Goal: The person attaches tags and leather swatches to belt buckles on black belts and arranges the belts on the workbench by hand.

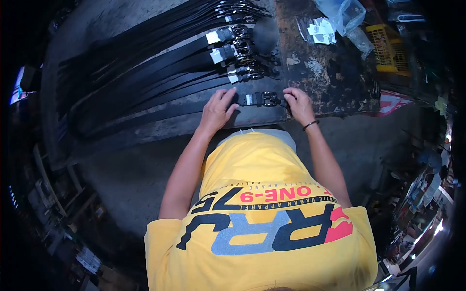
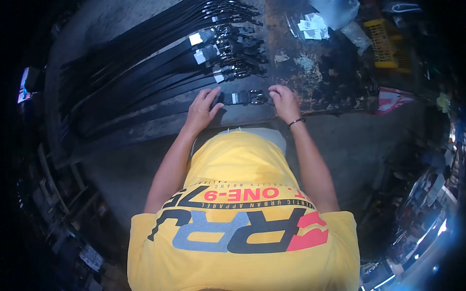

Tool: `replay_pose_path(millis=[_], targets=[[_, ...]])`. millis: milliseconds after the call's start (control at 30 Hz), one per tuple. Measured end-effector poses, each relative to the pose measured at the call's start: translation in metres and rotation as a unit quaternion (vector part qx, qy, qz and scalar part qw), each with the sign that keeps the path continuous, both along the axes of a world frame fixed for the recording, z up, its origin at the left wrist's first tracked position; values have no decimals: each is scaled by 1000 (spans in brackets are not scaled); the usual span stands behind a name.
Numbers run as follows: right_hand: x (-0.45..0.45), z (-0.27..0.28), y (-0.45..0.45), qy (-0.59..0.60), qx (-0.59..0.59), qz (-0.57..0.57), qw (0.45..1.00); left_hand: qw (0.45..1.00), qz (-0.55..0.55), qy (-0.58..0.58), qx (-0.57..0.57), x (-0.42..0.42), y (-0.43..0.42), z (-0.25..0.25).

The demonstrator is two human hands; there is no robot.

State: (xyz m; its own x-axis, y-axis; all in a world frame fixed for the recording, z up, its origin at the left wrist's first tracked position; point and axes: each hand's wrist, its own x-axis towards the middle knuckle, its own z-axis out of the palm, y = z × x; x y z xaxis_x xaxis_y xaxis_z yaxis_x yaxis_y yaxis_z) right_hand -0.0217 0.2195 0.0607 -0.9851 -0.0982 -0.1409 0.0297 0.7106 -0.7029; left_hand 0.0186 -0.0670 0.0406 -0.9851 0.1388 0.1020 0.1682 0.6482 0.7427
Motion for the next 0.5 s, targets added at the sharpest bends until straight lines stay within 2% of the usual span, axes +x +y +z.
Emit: replay_pose_path(millis=[100,133,200,333,433,500], targets=[[15,-5,8,-19,-25,12,999,989,-79,-55,-116,-14,15,-6],[18,-5,13,-17,-18,21,999,990,-79,-13,-119,-14,16,-14],[23,0,22,-11,1,27,1000,992,-71,-12,-107,-13,17,-13],[18,10,52,-19,18,-37,999,993,-84,0,-82,-10,13,-11],[-3,8,85,23,13,-86,996,997,-47,-53,-42,-9,17,2],[-23,7,104,57,18,-130,990,996,39,-78,3,-10,21,16]])
